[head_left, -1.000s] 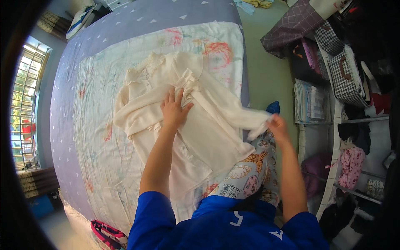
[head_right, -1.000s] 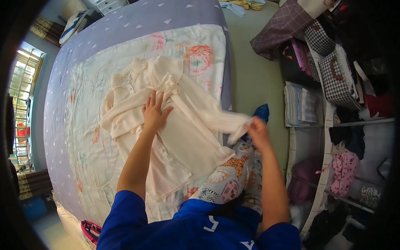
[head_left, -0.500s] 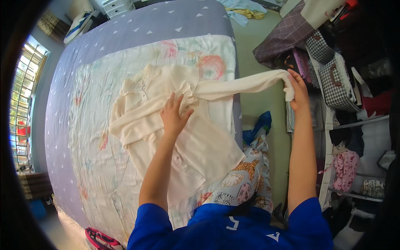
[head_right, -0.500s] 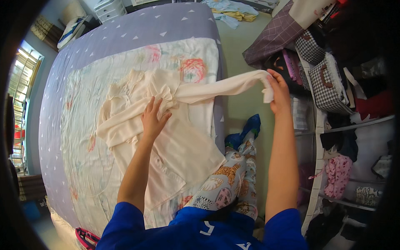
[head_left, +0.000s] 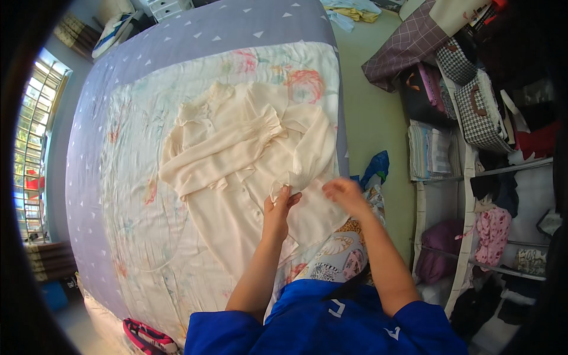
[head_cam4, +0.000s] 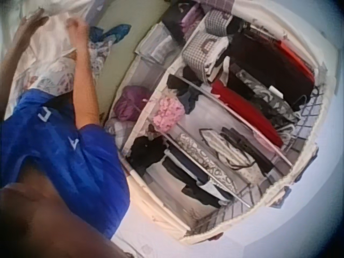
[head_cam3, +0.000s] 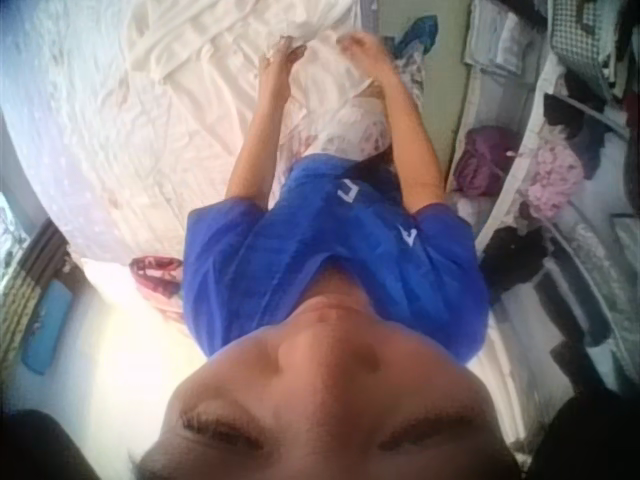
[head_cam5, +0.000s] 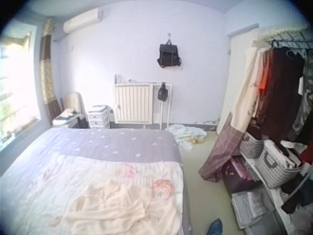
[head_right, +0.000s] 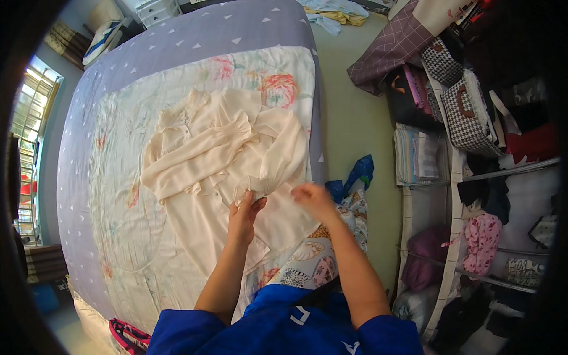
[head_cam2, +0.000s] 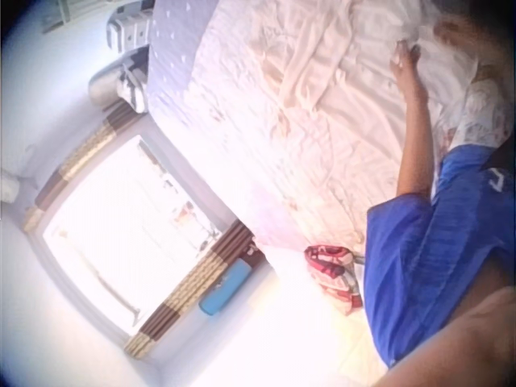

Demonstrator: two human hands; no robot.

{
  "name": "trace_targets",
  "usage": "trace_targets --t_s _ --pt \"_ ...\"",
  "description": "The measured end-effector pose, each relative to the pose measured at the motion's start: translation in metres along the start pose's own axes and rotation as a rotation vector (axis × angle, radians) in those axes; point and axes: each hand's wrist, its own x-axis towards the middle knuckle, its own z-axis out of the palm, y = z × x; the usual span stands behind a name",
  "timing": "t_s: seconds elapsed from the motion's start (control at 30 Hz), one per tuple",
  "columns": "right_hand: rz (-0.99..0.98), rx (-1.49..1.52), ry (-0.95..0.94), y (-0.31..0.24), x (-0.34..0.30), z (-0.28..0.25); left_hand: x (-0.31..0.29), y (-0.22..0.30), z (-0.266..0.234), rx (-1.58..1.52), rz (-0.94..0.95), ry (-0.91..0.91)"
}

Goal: The person folds a white blouse on a bed, then removes a white shirt from a hanger and folds it on the bed. The person also picks up a dark garment from a balcony ledge and folds it on the bed.

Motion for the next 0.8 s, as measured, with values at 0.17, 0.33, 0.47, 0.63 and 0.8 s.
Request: trace_targets --t_s 0.17,0.33,0.47,0.63,0.8 --pt "-0.443 0.069 -0.188 0.011 0.030 0.080 -0.029 0.043 0.034 0.230 0.241 -0.244" --pt "-0.439 -0.056 0.166 0.000 0.111 0.051 -0.031 0.075 0.034 0.178 0.414 -0.151" --pt "-0.428 -0.282 0.181 -0.045 0.085 0.051 -0.008 0.120 -0.041 -0.135 0.729 0.059" --pt "-0.246 -0.244 0.017 -0.006 0.037 0.056 0.024 0.068 -0.286 0.389 0.116 0.589" --pt "-0.186 -0.096 0.140 0.015 0.041 0.044 0.035 0.088 -0.245 0.281 0.222 0.721"
